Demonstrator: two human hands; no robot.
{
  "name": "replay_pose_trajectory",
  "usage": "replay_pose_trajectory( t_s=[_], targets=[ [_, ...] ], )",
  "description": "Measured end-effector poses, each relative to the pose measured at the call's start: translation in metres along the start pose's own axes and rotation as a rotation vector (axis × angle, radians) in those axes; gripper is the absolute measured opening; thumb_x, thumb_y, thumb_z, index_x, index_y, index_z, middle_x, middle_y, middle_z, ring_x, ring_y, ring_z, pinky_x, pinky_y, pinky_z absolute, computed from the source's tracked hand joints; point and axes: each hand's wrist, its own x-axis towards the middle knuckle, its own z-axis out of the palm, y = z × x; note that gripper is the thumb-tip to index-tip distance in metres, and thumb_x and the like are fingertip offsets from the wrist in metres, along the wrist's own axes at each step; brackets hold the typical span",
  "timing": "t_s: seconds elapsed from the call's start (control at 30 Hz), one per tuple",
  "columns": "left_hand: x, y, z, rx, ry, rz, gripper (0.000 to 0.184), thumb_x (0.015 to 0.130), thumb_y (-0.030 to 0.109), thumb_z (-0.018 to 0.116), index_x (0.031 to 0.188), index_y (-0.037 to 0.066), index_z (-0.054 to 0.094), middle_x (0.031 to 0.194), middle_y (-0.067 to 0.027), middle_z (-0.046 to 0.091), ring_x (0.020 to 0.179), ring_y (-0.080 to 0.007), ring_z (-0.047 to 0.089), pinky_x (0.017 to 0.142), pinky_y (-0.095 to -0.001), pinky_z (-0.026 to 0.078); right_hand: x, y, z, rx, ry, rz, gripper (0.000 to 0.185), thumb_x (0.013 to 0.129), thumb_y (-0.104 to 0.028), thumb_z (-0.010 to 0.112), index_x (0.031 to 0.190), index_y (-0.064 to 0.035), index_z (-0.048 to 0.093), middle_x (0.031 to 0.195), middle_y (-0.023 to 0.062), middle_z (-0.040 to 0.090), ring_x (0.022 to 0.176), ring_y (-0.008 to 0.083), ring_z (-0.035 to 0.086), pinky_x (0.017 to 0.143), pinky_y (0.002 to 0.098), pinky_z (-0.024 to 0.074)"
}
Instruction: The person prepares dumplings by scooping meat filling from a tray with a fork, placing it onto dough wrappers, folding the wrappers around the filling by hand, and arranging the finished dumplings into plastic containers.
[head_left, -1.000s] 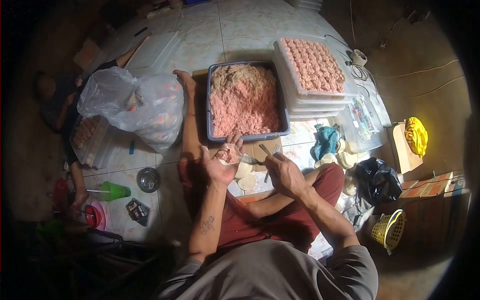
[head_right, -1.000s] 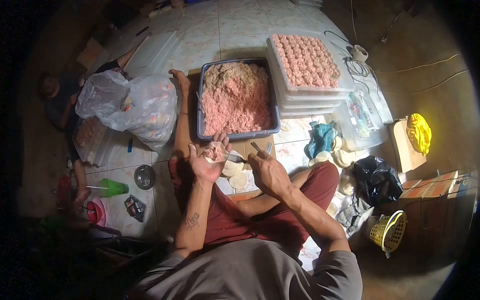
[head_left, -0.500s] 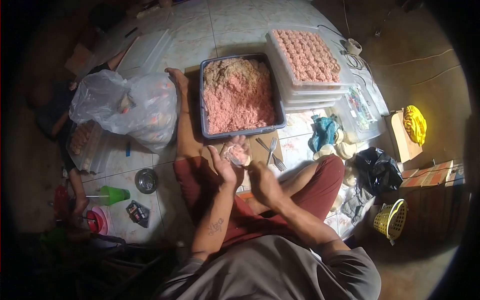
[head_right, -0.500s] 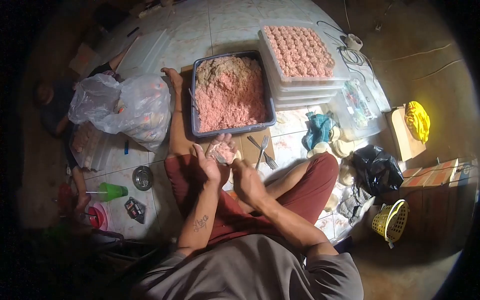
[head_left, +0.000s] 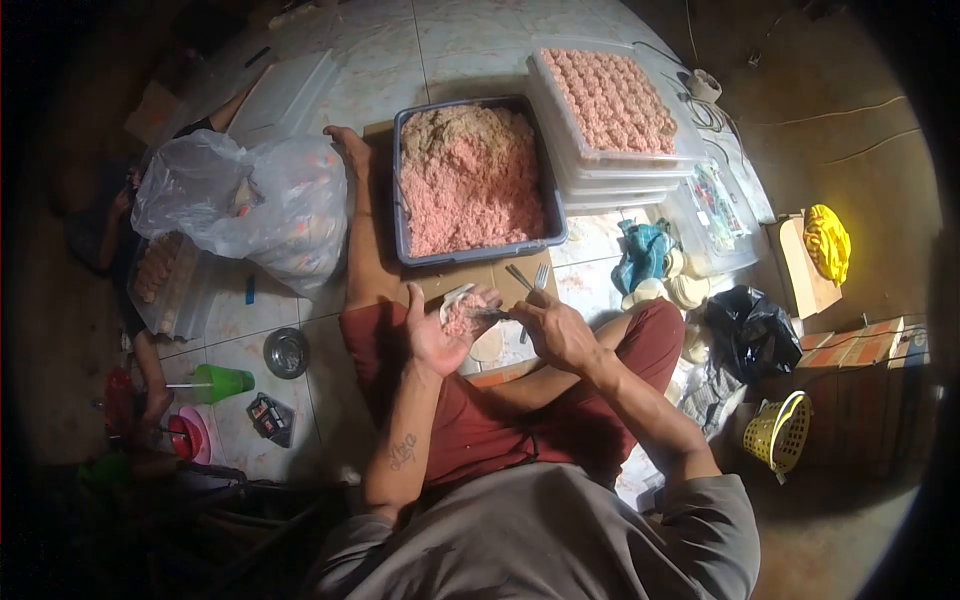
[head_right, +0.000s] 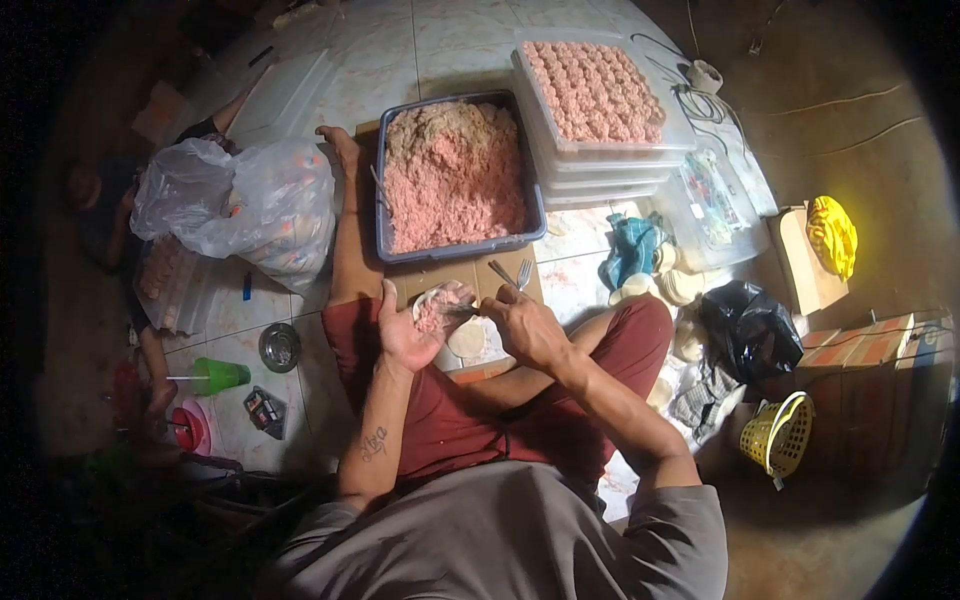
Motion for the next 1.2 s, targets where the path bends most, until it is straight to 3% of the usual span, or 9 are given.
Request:
replay_pose_trajectory(
  t_s=[0.27, 0.53, 0.57, 0.63, 0.7, 0.83, 0.9, 1.07, 1.2],
  targets=[
    [0.004, -0.008, -0.017, 0.064, 0.004, 0.136, 0.089, 0.099, 0.072, 0.034, 0.136, -0.006, 0.052, 0.138, -0.0237, 0.059, 0.128, -0.0350, 0.057, 0.111, -0.0482, 0.044, -0.001, -0.007, 0.009, 0.014, 0.066, 0.124, 0.023, 0.090, -0.004, 0.056, 0.112, -0.0044, 0.062, 0.093, 0.0201, 0.060, 0.085, 0.0445, 0.063, 0.073, 0.0502, 0.0523],
    [-0.008, -0.003, 0.012, 1.122, -0.042, 0.271, 0.074, 0.106, 0.062, 0.024, 0.157, 0.009, 0.032, 0.145, -0.0106, 0.052, 0.121, -0.0218, 0.059, 0.096, -0.0372, 0.052, 0.020, -0.027, 0.018, 0.973, 0.140, 0.619, 0.022, 0.098, -0.019, 0.069, 0.109, -0.0004, 0.066, 0.092, 0.0038, 0.068, 0.080, 0.0131, 0.060, 0.072, 0.0320, 0.0484],
    [-0.027, -0.009, 0.050, 0.779, -0.133, 0.201, 0.077, 0.105, 0.064, 0.023, 0.158, 0.007, 0.028, 0.144, -0.0116, 0.052, 0.119, -0.0222, 0.060, 0.098, -0.0377, 0.052, 0.021, -0.033, 0.011, 1.148, 0.108, 0.577, 0.023, 0.098, -0.020, 0.070, 0.111, -0.0016, 0.068, 0.093, -0.0005, 0.067, 0.081, 0.0093, 0.058, 0.072, 0.0286, 0.0469],
    [-0.048, 0.013, 0.085, 0.509, -0.210, 0.105, 0.074, 0.107, 0.059, 0.028, 0.156, 0.004, 0.030, 0.143, -0.0127, 0.052, 0.125, -0.0234, 0.056, 0.102, -0.0403, 0.050, 0.024, -0.044, -0.012, 1.232, -0.071, 0.505, 0.024, 0.097, -0.020, 0.072, 0.115, -0.0038, 0.069, 0.092, -0.0036, 0.065, 0.080, 0.0058, 0.055, 0.070, 0.0229, 0.0441],
    [-0.033, 0.038, 0.076, 1.192, -0.258, 0.031, 0.060, 0.106, 0.044, 0.047, 0.148, 0.001, 0.046, 0.131, -0.0123, 0.064, 0.122, -0.0205, 0.061, 0.104, -0.0336, 0.048, 0.033, -0.063, -0.030, 1.186, -0.099, 0.364, 0.024, 0.095, -0.022, 0.074, 0.108, -0.0035, 0.068, 0.092, -0.0025, 0.065, 0.085, 0.0049, 0.057, 0.071, 0.0231, 0.0458],
    [-0.015, 0.028, 0.019, 1.520, -0.368, 0.161, 0.045, 0.093, 0.013, 0.064, 0.135, -0.001, 0.056, 0.123, -0.0116, 0.067, 0.109, -0.0203, 0.066, 0.096, -0.0315, 0.052, 0.050, -0.062, -0.046, 0.739, -0.038, 0.386, 0.025, 0.100, -0.020, 0.067, 0.111, 0.0029, 0.067, 0.087, 0.0014, 0.066, 0.082, 0.0093, 0.058, 0.067, 0.0274, 0.0469],
    [-0.009, 0.016, 0.024, 1.299, -0.282, 0.348, 0.033, 0.089, 0.008, 0.068, 0.121, 0.001, 0.064, 0.116, -0.0107, 0.071, 0.104, -0.0231, 0.067, 0.092, -0.0339, 0.053, 0.044, -0.042, -0.025, 0.664, 0.303, 0.286, 0.029, 0.103, -0.023, 0.060, 0.112, 0.0041, 0.067, 0.085, 0.0001, 0.063, 0.077, 0.0087, 0.054, 0.066, 0.0255, 0.0446],
    [0.000, 0.008, 0.035, 1.520, 0.063, 0.817, 0.012, 0.087, 0.009, 0.076, 0.092, 0.002, 0.067, 0.092, -0.0066, 0.070, 0.079, -0.0191, 0.066, 0.073, -0.0329, 0.054, -0.008, -0.025, 0.028, 1.118, 0.163, 0.548, 0.024, 0.106, -0.019, 0.054, 0.118, -0.0020, 0.067, 0.081, -0.0054, 0.055, 0.074, 0.0050, 0.050, 0.065, 0.0227, 0.0409],
    [0.004, 0.003, 0.038, 1.427, -0.077, 0.810, 0.026, 0.079, 0.009, 0.084, 0.096, 0.002, 0.066, 0.091, -0.0073, 0.068, 0.079, -0.0195, 0.065, 0.072, -0.0356, 0.054, -0.012, -0.024, 0.047, 1.064, 0.181, 0.489, 0.023, 0.106, -0.014, 0.054, 0.118, -0.0010, 0.068, 0.084, 0.0029, 0.061, 0.075, 0.0131, 0.059, 0.063, 0.0283, 0.0449]
  ],
)
